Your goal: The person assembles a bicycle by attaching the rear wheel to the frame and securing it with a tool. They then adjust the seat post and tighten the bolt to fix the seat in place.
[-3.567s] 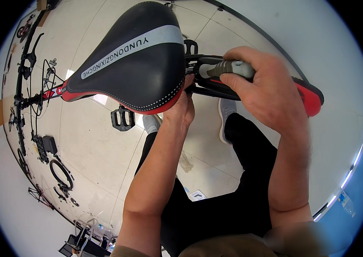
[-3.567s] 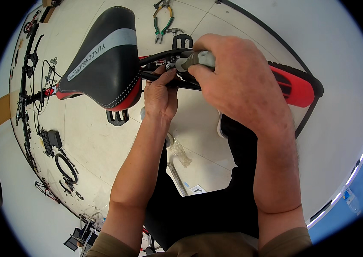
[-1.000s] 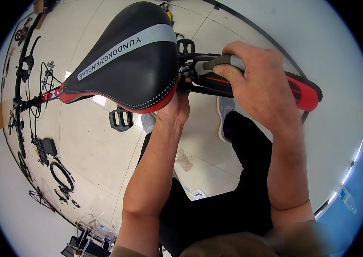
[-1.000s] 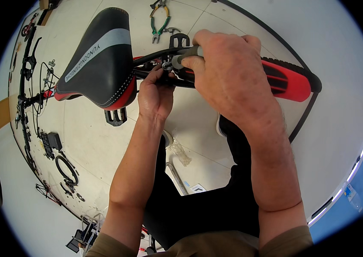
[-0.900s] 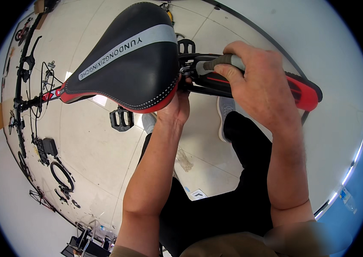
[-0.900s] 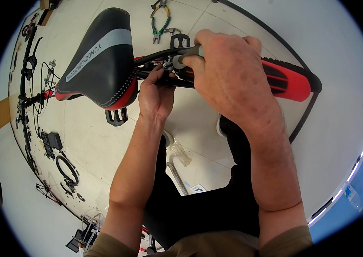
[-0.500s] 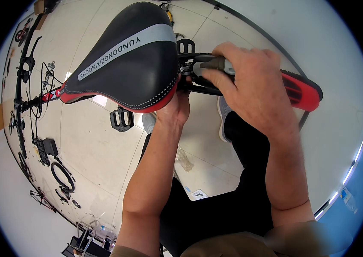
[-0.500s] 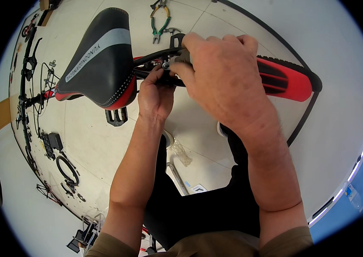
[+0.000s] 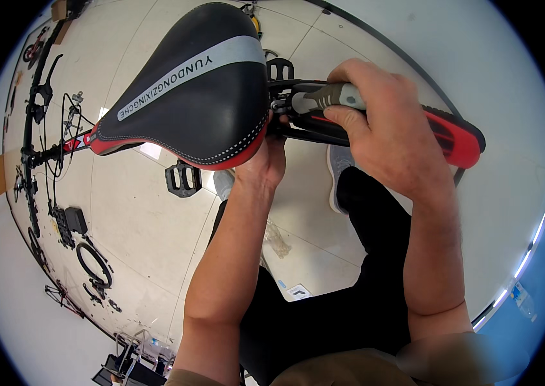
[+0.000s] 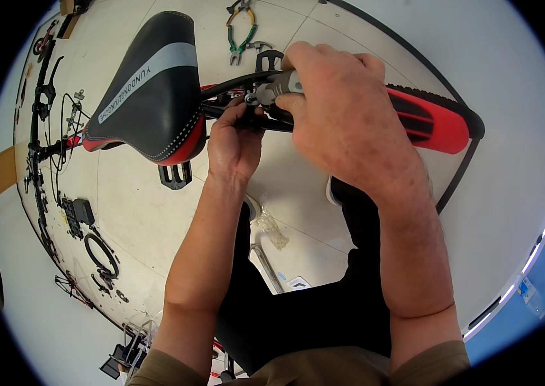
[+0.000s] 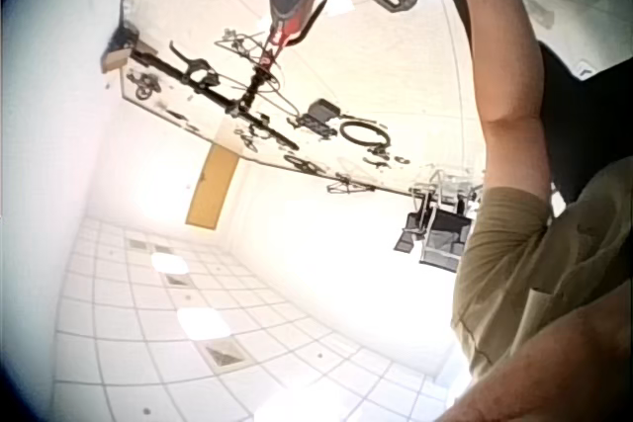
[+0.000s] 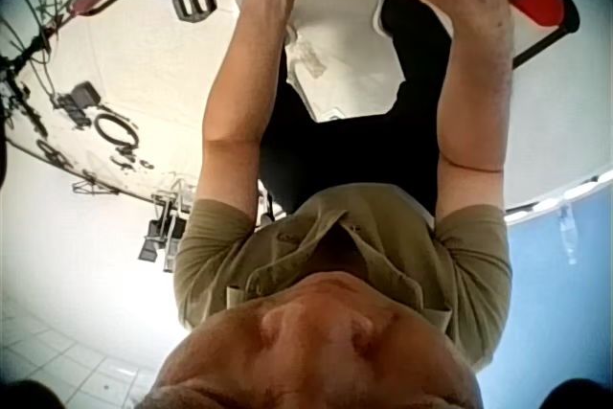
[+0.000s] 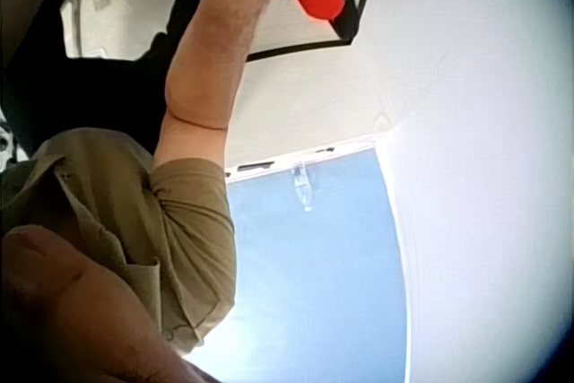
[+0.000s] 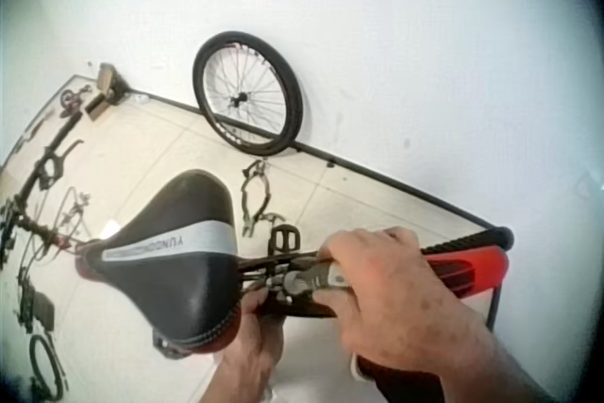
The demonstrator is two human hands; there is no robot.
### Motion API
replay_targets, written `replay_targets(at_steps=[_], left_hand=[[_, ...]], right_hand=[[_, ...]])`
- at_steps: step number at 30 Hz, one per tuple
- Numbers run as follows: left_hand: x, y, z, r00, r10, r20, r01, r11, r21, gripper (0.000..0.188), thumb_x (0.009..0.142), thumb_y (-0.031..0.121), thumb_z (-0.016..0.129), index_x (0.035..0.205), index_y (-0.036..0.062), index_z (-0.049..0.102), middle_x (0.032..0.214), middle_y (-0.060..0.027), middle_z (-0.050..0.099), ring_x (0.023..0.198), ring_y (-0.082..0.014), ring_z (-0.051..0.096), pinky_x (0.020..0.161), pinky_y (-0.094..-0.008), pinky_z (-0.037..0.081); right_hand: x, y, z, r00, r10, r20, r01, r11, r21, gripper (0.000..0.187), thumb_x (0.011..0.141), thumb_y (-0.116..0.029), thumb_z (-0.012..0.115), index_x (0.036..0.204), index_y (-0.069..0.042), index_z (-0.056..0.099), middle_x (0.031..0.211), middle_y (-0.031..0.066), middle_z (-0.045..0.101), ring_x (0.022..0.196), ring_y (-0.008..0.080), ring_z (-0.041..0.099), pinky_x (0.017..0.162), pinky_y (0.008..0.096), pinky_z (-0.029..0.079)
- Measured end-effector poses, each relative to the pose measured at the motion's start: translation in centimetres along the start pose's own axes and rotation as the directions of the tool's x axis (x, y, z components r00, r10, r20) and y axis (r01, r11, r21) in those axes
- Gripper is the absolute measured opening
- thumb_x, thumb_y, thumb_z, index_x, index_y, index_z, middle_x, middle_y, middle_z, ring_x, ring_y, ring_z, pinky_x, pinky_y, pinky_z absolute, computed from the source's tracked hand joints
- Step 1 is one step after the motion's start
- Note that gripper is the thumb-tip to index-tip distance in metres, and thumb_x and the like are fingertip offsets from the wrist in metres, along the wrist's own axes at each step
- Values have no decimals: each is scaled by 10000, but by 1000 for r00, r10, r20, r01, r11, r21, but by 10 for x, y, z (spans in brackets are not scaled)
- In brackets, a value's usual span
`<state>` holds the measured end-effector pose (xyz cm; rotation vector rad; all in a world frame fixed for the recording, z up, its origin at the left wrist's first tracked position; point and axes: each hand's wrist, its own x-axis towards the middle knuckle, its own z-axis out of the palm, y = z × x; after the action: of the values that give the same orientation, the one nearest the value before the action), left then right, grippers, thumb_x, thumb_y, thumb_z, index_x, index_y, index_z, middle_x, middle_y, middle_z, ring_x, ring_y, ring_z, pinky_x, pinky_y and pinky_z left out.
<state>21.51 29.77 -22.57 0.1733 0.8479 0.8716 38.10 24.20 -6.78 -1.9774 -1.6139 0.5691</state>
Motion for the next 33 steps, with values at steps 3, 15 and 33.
replay_targets(at_steps=[3,15,33], left_hand=[[-1,0,0,1000,-4,10,4,1000,5,307,995,22,485,1301,2,507,1097,-104,597,927,-216,591,932,-373,462],[3,-1,-3,1000,2,22,-2,1000,17,321,997,20,475,1315,7,513,1114,-82,608,941,-188,583,971,-357,445],[6,-1,-7,1000,1,19,-1,1000,-28,300,1009,12,469,1308,4,493,1095,-103,581,927,-207,579,951,-373,472]], right_hand=[[0,2,1,999,-11,-38,12,1000,20,212,842,-15,721,1030,44,644,863,208,677,764,359,639,710,393,493],[2,2,2,996,38,-78,-28,992,120,212,779,-35,717,969,60,713,764,256,671,762,440,660,750,460,522],[2,0,9,982,-88,-166,106,989,102,201,779,-5,687,968,61,702,826,261,674,780,439,653,768,477,516]])
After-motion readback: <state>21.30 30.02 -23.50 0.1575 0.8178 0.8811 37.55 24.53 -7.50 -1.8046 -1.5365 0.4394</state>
